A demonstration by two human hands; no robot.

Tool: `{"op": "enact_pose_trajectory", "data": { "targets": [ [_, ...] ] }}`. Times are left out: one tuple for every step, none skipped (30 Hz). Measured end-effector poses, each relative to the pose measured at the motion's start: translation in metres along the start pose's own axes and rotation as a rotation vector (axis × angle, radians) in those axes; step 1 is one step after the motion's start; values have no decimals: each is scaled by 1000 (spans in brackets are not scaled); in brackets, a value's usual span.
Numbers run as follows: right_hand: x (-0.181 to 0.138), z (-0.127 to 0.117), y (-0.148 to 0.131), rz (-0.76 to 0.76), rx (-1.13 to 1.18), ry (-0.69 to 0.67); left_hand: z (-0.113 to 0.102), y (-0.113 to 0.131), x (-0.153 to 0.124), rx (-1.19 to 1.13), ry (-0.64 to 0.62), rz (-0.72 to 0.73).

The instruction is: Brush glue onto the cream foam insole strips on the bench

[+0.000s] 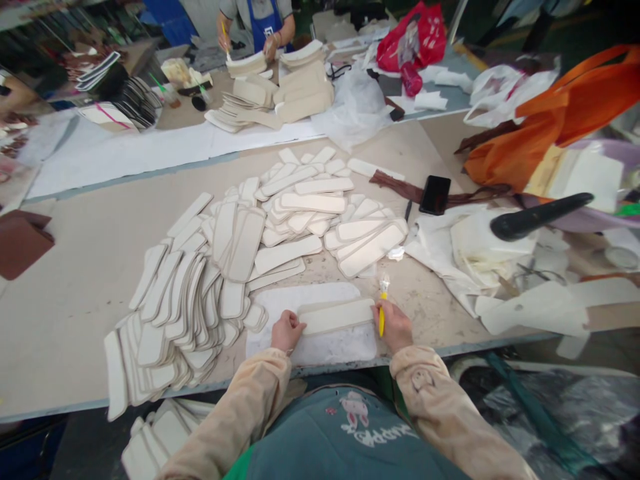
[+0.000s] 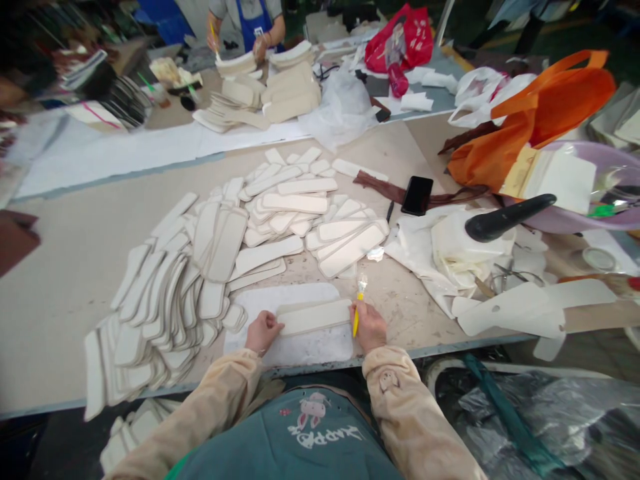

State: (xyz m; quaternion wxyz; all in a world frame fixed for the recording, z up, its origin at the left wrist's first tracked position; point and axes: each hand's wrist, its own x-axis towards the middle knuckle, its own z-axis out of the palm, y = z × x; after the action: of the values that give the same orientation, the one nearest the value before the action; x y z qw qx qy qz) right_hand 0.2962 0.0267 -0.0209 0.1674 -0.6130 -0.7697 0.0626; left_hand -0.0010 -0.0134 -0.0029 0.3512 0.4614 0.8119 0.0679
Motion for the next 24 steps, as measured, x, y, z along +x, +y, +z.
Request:
{"op": "enact_pose_trajectory", "data": {
  "targets": [
    [0,1,0,4,5,1,0,0,0,-1,0,-1],
    [-1,1,0,9,10,2,0,1,0,-2,0,-4],
    [-1,3,0,16,14,2,0,1,0,-3,-1,-8],
    [-2,4,0,23,19,3,0,1,0,-4,-2,-12],
    [-3,6,0,29,23,3,0,2,0,-6,-4,-15],
    [-4,8,1,34,26,4,0,2,0,-6,-6,-16],
    [-5,9,2,37,29,4,-1,3,0,-5,-8,-18],
    [-5,10,3,40,34,5,-1,3,0,-3,-10,-19],
    [-5,10,4,42,41,7,-1,4,0,-3,-12,-22],
    [-6,10,5,45,47,10,-2,4,0,-2,-14,-26],
    [-6,8,6,44,55,14,-2,5,0,0,-15,-28],
    [-6,6,6,34,66,17,-3,5,0,3,-15,-29],
    [-7,4,5,16,81,18,-3,5,0,5,-16,-24],
    [-9,2,2,-9,96,16,-3,5,1,9,-16,-18],
    [-10,0,-3,-49,119,10,-3,4,1,13,-17,-11],
    [-13,0,-11,-109,153,-3,-3,3,1,20,-20,-5],
    [-15,1,-20,-185,197,-23,-2,2,2,28,-24,0],
    [-17,3,-30,-270,247,-49,-2,1,3,37,-26,5],
    [-20,7,-41,-364,302,-81,-1,0,3,47,-28,9],
    [-21,12,-51,-442,342,-114,0,-1,4,56,-29,12],
    [-23,17,-59,-499,369,-144,0,-1,4,61,-30,13],
    [-24,22,-66,-534,378,-171,0,-1,4,63,-28,12],
    [-25,27,-69,-550,378,-192,0,0,4,63,-27,8],
    [-25,30,-69,-552,372,-210,0,1,3,62,-27,4]
  ]
}}
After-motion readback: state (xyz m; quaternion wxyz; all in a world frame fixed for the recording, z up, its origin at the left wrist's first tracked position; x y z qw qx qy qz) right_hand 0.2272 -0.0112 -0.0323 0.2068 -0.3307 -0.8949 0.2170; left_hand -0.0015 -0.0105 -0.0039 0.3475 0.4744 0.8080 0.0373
